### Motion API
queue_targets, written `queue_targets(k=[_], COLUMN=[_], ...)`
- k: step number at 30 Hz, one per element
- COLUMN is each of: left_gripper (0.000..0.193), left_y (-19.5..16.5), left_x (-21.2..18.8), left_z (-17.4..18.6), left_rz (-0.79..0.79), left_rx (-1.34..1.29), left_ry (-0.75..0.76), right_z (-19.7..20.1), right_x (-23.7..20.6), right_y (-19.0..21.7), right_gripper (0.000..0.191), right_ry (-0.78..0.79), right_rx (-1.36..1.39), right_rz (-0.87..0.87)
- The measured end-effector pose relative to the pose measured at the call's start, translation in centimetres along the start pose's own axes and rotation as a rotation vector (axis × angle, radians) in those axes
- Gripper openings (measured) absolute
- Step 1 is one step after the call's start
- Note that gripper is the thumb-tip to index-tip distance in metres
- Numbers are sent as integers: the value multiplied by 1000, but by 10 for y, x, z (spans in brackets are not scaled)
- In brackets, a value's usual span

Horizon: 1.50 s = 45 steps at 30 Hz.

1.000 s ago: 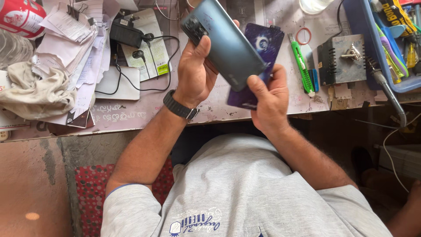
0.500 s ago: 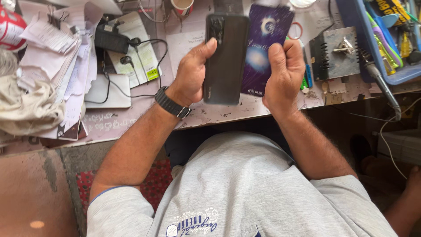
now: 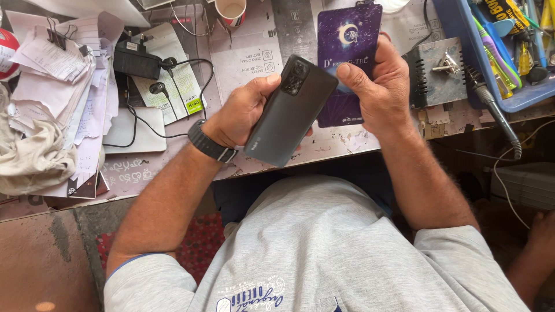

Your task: The person uses a purple plastic card to pry and separate the back cover of a smartphone. They repeatedly slide the card along the phone's edges to loosen the adhesive seal, then lift the cover to reveal the internal components.

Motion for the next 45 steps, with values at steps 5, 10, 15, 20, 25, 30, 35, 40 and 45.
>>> queue_targets(k=[5, 10, 15, 20, 25, 30, 35, 40, 45], left_gripper=[63, 65, 67, 69, 70, 69, 71, 72, 74], left_y=[-5, -3, 4, 11, 12, 18, 22, 26, 27], left_x=[-7, -11, -12, -14, -12, -12, -10, -9, -11], left_z=[-3, 0, -1, -2, 5, 22, 32, 40, 44], left_rz=[39, 73, 106, 124, 155, 218, 238, 260, 289], left_rx=[153, 115, 159, 177, 200, 239, 347, 395, 452], left_ry=[104, 136, 147, 137, 140, 66, 39, -4, -40], right_z=[3, 2, -2, -4, -9, -13, -10, -10, -10], right_x=[-2, -4, -6, -14, -18, -14, -10, -9, -9], right_y=[-9, -14, -15, -11, -7, -11, -9, -9, -10], right_gripper=[32, 32, 30, 22, 26, 22, 21, 18, 18], right_ry=[85, 111, 189, 210, 168, 174, 212, 228, 227], right_rx=[-83, -101, -101, -139, -215, -227, -274, -299, -320], right_rz=[-81, -16, -17, -93, -93, -51, -55, -73, -80])
Point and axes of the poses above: each hand's wrist, its own x-axis towards the middle knuckle, its own z-axis out of the back of the hand, y = z × x, the point moved 8 cm from there along x, towards the middle knuckle, and after that the axes turned 11 degrees about y, right-handed, at the moved point
